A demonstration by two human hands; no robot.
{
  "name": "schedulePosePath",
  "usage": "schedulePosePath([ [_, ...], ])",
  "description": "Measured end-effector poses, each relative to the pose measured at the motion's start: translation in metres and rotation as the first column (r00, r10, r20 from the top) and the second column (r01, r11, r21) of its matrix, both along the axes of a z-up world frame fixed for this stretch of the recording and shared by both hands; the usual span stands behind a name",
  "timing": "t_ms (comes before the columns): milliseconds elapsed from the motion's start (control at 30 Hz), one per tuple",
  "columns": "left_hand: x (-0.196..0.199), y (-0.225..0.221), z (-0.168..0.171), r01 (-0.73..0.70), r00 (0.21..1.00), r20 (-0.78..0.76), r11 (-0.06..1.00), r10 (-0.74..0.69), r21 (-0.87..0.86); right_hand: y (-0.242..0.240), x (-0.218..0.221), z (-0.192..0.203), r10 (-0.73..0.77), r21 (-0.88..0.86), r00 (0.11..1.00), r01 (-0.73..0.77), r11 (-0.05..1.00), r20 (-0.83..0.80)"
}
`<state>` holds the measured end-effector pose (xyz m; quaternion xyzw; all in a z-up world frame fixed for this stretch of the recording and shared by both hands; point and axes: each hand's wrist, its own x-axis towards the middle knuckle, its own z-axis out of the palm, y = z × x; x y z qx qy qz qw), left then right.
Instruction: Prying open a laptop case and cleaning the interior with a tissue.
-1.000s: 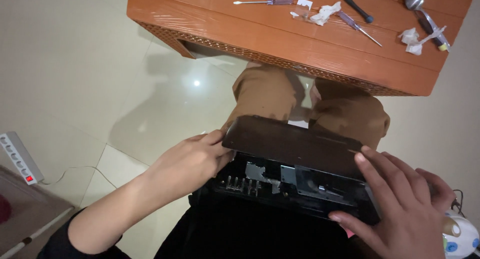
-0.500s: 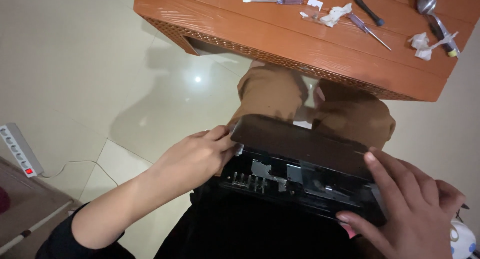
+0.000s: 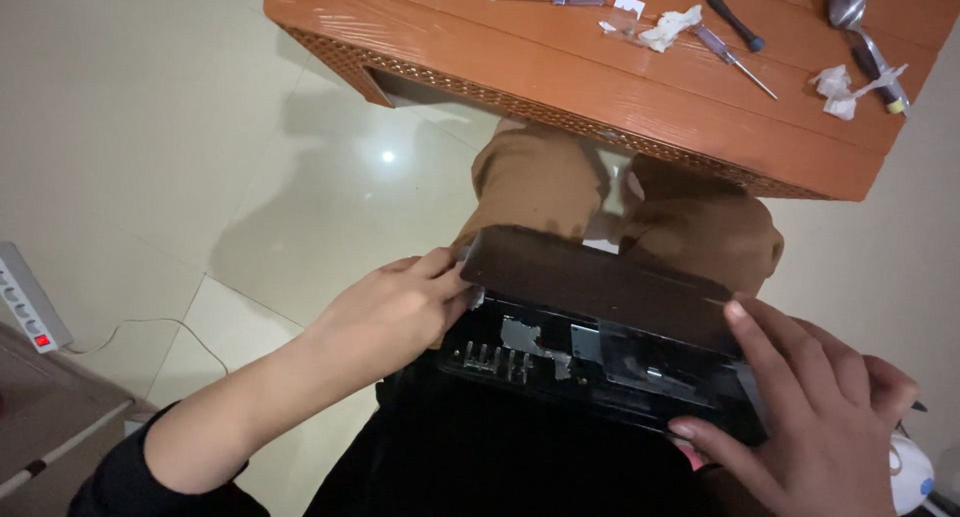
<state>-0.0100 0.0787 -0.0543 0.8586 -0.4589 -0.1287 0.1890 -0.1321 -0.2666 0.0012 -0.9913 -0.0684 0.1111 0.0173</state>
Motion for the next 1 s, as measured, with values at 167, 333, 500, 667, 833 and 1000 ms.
schedulePosePath([
  [167, 0.004, -0.005, 0.004, 0.055, 0.998, 0.023, 0.998, -0.055, -0.001, 0.000, 0.000, 0.001, 0.003, 0.023, 1.000, -0.003, 1.000, 0.027],
  [333, 0.007, 0.000, 0.016, -0.038, 0.993, -0.119, 0.992, 0.024, -0.116, -0.002, -0.002, -0.002, -0.021, -0.016, 1.000, 0.021, 1.000, 0.001],
  [500, 0.000, 0.012, 0.008, -0.568, 0.706, -0.634, 0.787, 0.316, -0.240, -0.011, 0.004, -0.010, 0.018, 0.035, 0.997, -0.021, 0.999, 0.079],
  [667, -0.015, 0.028, -0.042, -0.955, -0.033, -0.994, 0.295, -0.103, 0.001, -0.022, 0.010, -0.020, 0.048, 0.036, 0.996, -0.051, 0.998, 0.069],
  [833, -0.022, 0.029, -0.048, -0.966, -0.007, -0.987, 0.258, -0.158, -0.035, -0.020, 0.011, -0.021, 0.055, -0.023, 0.994, -0.053, 0.998, 0.095],
  [1000, -0.028, 0.034, -0.040, -0.980, 0.033, -0.984, 0.189, -0.177, -0.066, -0.022, 0.006, -0.027, 0.062, -0.034, 0.991, -0.058, 0.998, 0.122],
])
